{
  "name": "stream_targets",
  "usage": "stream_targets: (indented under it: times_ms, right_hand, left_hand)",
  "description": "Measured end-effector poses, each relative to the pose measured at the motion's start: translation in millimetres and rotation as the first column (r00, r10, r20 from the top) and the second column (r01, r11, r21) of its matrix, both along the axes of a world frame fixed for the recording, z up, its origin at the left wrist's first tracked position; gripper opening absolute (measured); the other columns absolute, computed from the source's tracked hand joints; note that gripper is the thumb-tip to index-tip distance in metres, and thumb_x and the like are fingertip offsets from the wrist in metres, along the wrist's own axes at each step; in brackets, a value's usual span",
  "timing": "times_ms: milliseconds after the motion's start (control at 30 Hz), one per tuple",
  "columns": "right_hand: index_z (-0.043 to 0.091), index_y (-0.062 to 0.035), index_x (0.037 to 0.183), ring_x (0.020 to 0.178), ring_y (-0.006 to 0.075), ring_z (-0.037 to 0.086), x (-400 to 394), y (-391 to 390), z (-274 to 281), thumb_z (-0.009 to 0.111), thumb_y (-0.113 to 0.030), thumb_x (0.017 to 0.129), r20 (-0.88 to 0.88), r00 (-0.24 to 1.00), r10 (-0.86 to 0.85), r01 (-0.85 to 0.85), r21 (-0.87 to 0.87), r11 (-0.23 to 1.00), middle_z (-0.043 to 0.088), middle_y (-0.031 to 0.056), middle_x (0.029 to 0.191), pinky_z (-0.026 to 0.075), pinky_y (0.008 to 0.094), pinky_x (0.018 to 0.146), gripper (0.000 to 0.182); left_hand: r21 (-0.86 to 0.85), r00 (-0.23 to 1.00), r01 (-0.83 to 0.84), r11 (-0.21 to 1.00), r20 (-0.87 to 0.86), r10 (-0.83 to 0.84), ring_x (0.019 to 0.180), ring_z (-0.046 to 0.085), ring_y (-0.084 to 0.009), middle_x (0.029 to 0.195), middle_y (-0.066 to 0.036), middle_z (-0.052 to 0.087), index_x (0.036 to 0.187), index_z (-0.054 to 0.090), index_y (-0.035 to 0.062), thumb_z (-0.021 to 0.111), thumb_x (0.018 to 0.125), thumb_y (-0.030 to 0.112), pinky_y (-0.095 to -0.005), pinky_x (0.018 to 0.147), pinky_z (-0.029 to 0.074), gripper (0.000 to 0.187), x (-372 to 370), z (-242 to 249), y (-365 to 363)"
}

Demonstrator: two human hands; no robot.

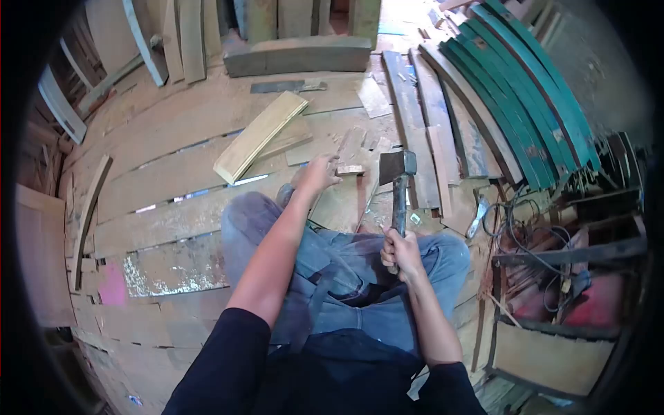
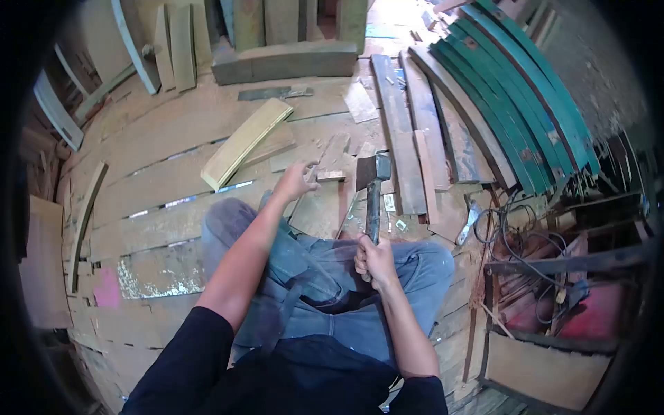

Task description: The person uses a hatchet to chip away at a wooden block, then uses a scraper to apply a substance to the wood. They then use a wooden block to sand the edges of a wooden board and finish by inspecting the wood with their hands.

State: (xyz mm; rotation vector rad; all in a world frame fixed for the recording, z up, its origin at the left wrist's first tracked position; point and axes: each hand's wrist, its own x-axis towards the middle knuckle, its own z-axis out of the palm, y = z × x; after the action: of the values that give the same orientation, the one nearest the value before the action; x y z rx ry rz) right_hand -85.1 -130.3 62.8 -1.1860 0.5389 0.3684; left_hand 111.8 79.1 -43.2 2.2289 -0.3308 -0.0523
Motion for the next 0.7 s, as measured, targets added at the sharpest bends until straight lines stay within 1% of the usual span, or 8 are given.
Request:
stream_targets:
  times_ms: [33, 67, 167, 267, 400, 500, 533, 700]
  right_hand:
    - [0.041, -0.0095, 0.066, 0.037, 0.0093, 0.035, 8, 1, -11, 0.056, -0.017, 0.095, -0.014, 1.0, 0.011, -0.011, -0.019, 1.0, 0.038, -0.001, 0.051, 0.025, 0.0264, 0.035, 0.033]
    - [0.041, -0.0095, 0.066, 0.038, 0.0092, 0.036, 15, 2, -21, 0.056, -0.017, 0.095, -0.027, 0.999, 0.022, -0.023, -0.038, 0.999, 0.038, -0.0011, 0.052, 0.025, 0.0264, 0.035, 0.033]
    - [0.04, -0.0105, 0.065, 0.038, 0.0091, 0.035, 36, 9, -27, 0.056, -0.018, 0.095, -0.082, 0.995, 0.059, -0.068, -0.118, 0.991, 0.037, -0.0018, 0.051, 0.025, 0.0267, 0.036, 0.035]
    - [0.036, -0.0125, 0.063, 0.037, 0.0091, 0.032, 54, 15, -32, 0.055, -0.018, 0.095, -0.096, 0.991, 0.091, -0.108, -0.192, 0.975, 0.032, -0.0031, 0.05, 0.023, 0.0271, 0.036, 0.038]
    - [0.039, -0.0105, 0.064, 0.037, 0.0093, 0.034, 72, 17, -41, 0.056, -0.02, 0.095, -0.131, 0.986, 0.102, -0.128, -0.206, 0.97, 0.035, -0.0021, 0.05, 0.025, 0.0274, 0.035, 0.037]
    - [0.039, -0.0097, 0.062, 0.037, 0.0099, 0.036, 73, 22, -49, 0.054, -0.021, 0.096, -0.164, 0.981, 0.107, -0.148, -0.261, 0.954, 0.037, -0.0015, 0.05, 0.025, 0.0279, 0.034, 0.039]
    - [0.039, -0.0096, 0.062, 0.037, 0.0101, 0.035, 73, 24, -51, 0.054, -0.021, 0.096, -0.182, 0.975, 0.125, -0.173, -0.277, 0.945, 0.037, -0.0015, 0.05, 0.026, 0.0279, 0.034, 0.039]
    - [0.04, -0.0102, 0.062, 0.037, 0.01, 0.035, 71, 28, -60, 0.055, -0.019, 0.096, -0.156, 0.984, 0.087, -0.126, -0.264, 0.956, 0.037, -0.0016, 0.05, 0.026, 0.0281, 0.034, 0.038]
  left_hand:
    - [0.054, 0.999, -0.016, 0.998, 0.033, 0.014, 0.105, 0.064, -0.0282, 0.12, -0.015, 0.064, 0.122, 0.063, 0.01, 0.085, 0.067, 0.022, -0.0384, 0.09, 0.051, 0.061, -3, -7, 4]
    - [0.036, 0.997, -0.066, 0.997, -0.045, 0.067, 0.108, 0.062, -0.0291, 0.12, -0.011, 0.065, 0.121, 0.064, 0.0127, 0.084, 0.067, 0.025, -0.0383, 0.095, 0.049, 0.059, -3, -14, 4]
    - [-0.061, 1.0, -0.01, 0.998, -0.015, 0.009, 0.108, 0.063, -0.0275, 0.121, -0.008, 0.065, 0.119, 0.066, 0.0177, 0.082, 0.071, 0.029, -0.0374, 0.093, 0.05, 0.052, 1, -16, 5]
    - [-0.003, 0.994, -0.005, 1.0, -0.108, 0.005, 0.107, 0.063, -0.0282, 0.119, -0.007, 0.066, 0.115, 0.069, 0.021, 0.079, 0.076, 0.03, -0.0367, 0.091, 0.05, 0.042, 10, -12, 0]
    - [-0.129, 0.982, -0.015, 0.992, -0.187, -0.01, 0.105, 0.064, -0.0308, 0.114, -0.011, 0.068, 0.113, 0.07, 0.0185, 0.077, 0.078, 0.027, -0.0373, 0.09, 0.05, 0.036, 18, -17, -6]
    - [-0.19, 0.998, 0.059, 0.98, 0.039, -0.052, 0.096, 0.064, -0.0329, 0.105, -0.016, 0.067, 0.107, 0.071, 0.0127, 0.078, 0.074, 0.013, -0.0404, 0.083, 0.05, 0.033, 23, -46, -7]
    - [-0.19, 0.995, 0.003, 0.982, 0.096, 0.016, 0.097, 0.063, -0.0334, 0.104, -0.014, 0.068, 0.105, 0.071, 0.013, 0.079, 0.073, 0.013, -0.0404, 0.086, 0.05, 0.033, 20, -53, -9]
    - [-0.121, 0.999, -0.02, 0.992, 0.041, 0.025, 0.102, 0.062, -0.0334, 0.108, -0.012, 0.068, 0.105, 0.071, 0.0136, 0.078, 0.073, 0.014, -0.0403, 0.091, 0.049, 0.032, 19, -56, -13]
